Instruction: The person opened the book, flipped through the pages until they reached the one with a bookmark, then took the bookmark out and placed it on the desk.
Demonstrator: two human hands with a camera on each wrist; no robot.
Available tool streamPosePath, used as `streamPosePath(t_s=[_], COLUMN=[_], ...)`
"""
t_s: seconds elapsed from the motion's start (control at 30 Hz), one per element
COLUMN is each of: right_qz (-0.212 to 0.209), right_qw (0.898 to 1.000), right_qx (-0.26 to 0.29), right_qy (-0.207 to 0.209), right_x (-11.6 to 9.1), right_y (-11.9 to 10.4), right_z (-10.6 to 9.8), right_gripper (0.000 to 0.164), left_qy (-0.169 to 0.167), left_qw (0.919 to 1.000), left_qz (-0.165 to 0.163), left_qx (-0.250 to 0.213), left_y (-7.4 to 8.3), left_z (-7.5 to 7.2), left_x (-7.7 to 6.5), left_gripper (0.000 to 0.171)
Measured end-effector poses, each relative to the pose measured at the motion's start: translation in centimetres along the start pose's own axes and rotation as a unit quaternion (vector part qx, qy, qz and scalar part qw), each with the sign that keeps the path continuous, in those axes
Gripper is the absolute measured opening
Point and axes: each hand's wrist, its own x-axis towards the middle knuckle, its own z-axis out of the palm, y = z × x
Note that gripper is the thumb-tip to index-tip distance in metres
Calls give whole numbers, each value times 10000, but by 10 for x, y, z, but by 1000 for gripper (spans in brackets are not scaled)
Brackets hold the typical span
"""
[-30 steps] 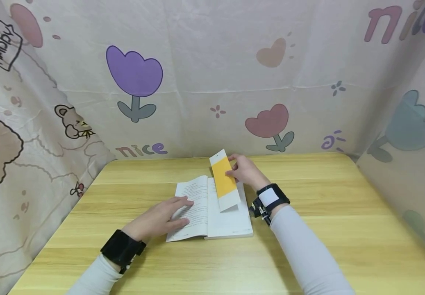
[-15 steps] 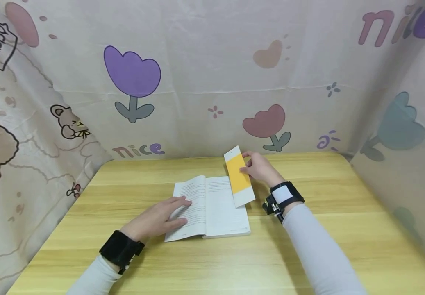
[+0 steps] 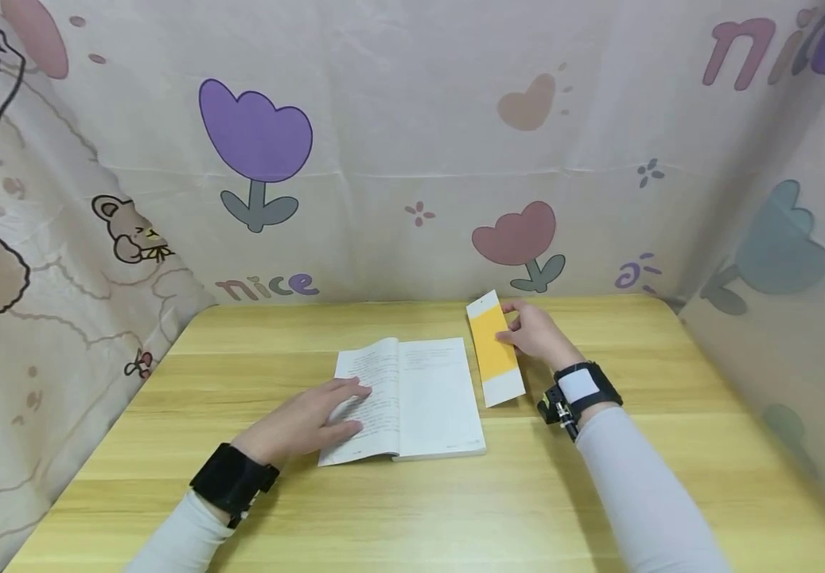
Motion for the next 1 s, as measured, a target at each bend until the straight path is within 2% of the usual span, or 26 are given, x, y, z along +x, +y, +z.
streamPosePath(t_s=[0.3, 0.63, 0.83, 1.0], right_qz=[295, 804, 885, 953], right_qw=[9991, 9944, 9864, 9802], right_qx=[-315, -674, -1385, -1733], right_qy=[10, -150, -80, -105], right_x=[-12, -24, -27, -31], right_y=[19, 35, 35, 31], right_z=[-10, -9, -9, -11], right_gripper=[57, 58, 54, 61], left_qy=[14, 7, -30, -26], left_qw=[10000, 9999, 9998, 9998], left_qz=[-44, -54, -127, -196], left_qx=[34, 126, 147, 88], left_y=[-3, -2, 1, 2], left_z=[-1, -2, -2, -2], left_x=[0, 4, 4, 2], left_gripper=[56, 55, 56, 56])
